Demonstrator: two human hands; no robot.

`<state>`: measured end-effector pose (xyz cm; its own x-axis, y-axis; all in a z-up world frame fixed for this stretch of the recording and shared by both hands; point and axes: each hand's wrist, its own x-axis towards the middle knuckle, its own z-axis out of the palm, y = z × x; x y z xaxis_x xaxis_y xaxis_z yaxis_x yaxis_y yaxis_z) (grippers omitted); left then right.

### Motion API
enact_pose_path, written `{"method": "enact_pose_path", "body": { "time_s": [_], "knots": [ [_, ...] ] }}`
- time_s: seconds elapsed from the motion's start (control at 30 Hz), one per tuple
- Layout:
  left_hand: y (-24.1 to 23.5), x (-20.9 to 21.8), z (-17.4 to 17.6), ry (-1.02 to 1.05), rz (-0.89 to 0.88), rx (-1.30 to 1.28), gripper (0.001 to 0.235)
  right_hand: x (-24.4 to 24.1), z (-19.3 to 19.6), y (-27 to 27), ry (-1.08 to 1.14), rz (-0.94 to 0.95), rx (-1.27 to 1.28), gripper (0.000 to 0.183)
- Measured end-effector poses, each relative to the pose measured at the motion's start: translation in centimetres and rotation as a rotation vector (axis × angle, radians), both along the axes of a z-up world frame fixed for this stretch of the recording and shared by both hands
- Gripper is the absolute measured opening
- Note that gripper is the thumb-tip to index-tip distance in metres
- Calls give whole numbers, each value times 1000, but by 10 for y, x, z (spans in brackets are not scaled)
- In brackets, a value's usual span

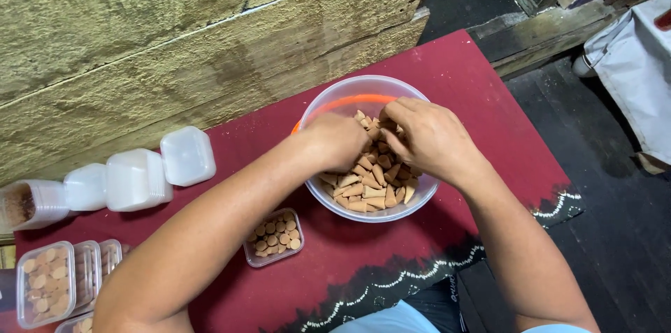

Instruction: The person transfers wooden incense cones from a large bucket into a small plastic container by hand, placing them one by one and in small handfuls, then pressing them down to fit until the container is full.

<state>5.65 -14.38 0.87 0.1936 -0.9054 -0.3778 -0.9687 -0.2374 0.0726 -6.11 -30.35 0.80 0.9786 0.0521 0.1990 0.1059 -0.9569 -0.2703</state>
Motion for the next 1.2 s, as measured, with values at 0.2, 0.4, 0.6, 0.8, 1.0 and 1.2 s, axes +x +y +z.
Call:
{"method": "enact_pose_path", "body": {
  "time_s": [0.2, 0.4, 0.6, 0.8, 1.0, 1.2],
  "knots": [
    [-16, -12, -34, 52, -23, 39, 14, -1, 0, 0, -17, -2, 22, 15],
    [-18, -3, -41, 130, -11, 96, 18, -2, 5, 4, -15, -14, 30, 14],
    [-2, 3, -11, 253, 29, 132, 23, -2, 4, 1, -23, 2, 46, 17],
    [11, 14, -3, 283, 167, 51, 26, -2, 7, 4, -55, 0, 28, 17],
    [22, 8, 27, 189, 135, -40, 28, -4, 15, 7, -54, 3, 10, 17],
    [15, -6, 4, 88, -109, -137, 17, -3, 7, 5, -61, -21, 18, 19]
  ]
}}
